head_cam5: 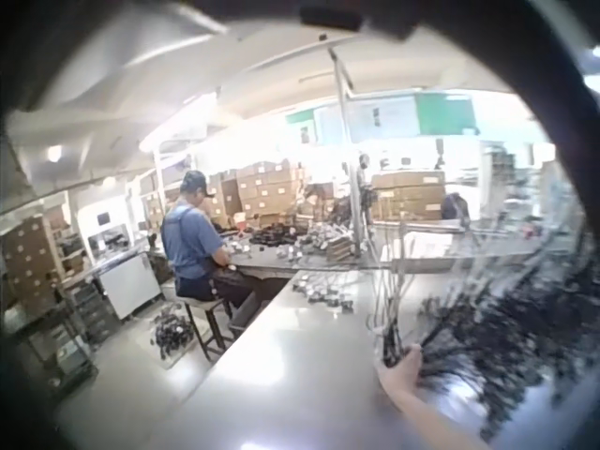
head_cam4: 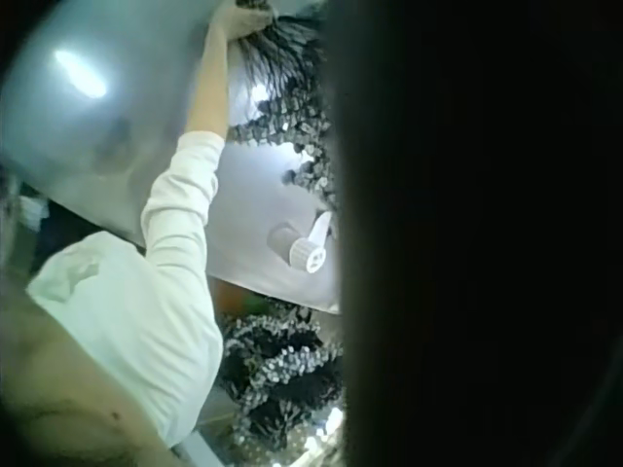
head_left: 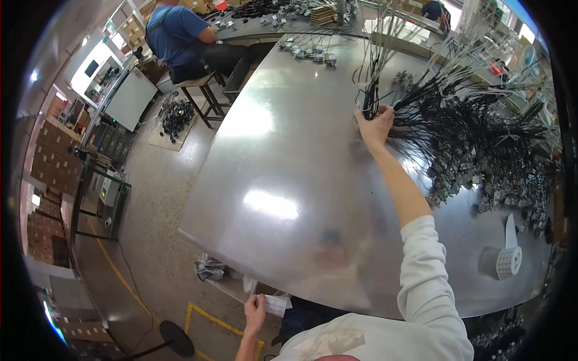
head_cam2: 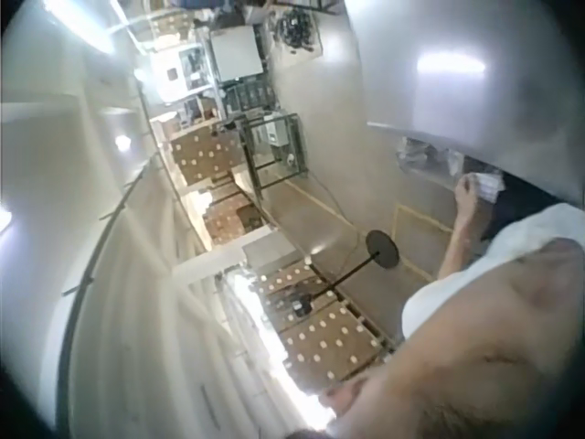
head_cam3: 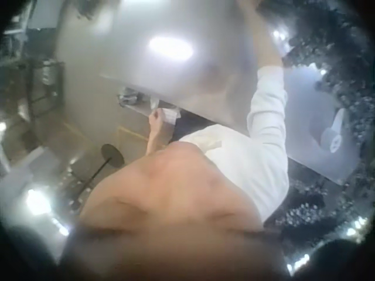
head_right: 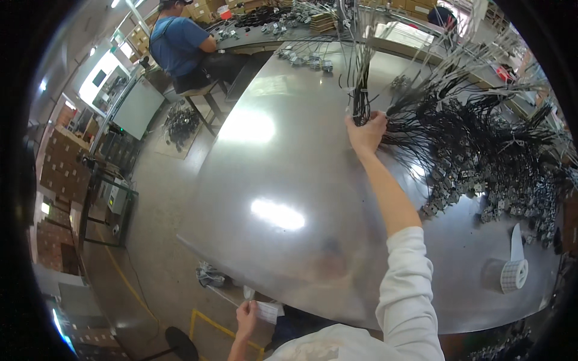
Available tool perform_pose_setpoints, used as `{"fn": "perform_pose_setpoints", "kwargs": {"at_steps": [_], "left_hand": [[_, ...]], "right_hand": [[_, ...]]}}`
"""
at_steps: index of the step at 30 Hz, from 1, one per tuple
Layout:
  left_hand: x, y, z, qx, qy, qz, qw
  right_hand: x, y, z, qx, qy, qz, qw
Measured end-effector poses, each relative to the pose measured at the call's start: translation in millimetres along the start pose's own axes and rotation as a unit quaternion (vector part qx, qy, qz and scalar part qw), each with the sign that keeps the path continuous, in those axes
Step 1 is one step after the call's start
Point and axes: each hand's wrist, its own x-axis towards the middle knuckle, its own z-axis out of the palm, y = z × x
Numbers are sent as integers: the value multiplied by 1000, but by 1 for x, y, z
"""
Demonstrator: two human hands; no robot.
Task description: Applying identification labels to electrical wire harness connectors at an assembly station.
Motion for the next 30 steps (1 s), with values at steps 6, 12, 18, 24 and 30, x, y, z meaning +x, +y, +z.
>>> {"fn": "perform_pose_setpoints", "kwargs": {"at_steps": [6, 12, 18, 24, 30], "left_hand": [[-5, -5, 1, -21, 21, -53, 998], [2, 2, 7, -43, 37, -27, 998], [-5, 5, 2, -89, 38, -9, 995], [-19, 3, -5, -57, 38, -4, 998], [-19, 4, -3, -63, 23, 63, 996]], "right_hand": [[9, -5, 24, 87, -30, 21, 995], [-1, 12, -23, -8, -197, 30, 980], [-46, 7, -117, 15, -257, 20, 966], [11, -71, -255, 306, -266, 144, 903], [61, -142, -377, 370, -291, 249, 846]]}}
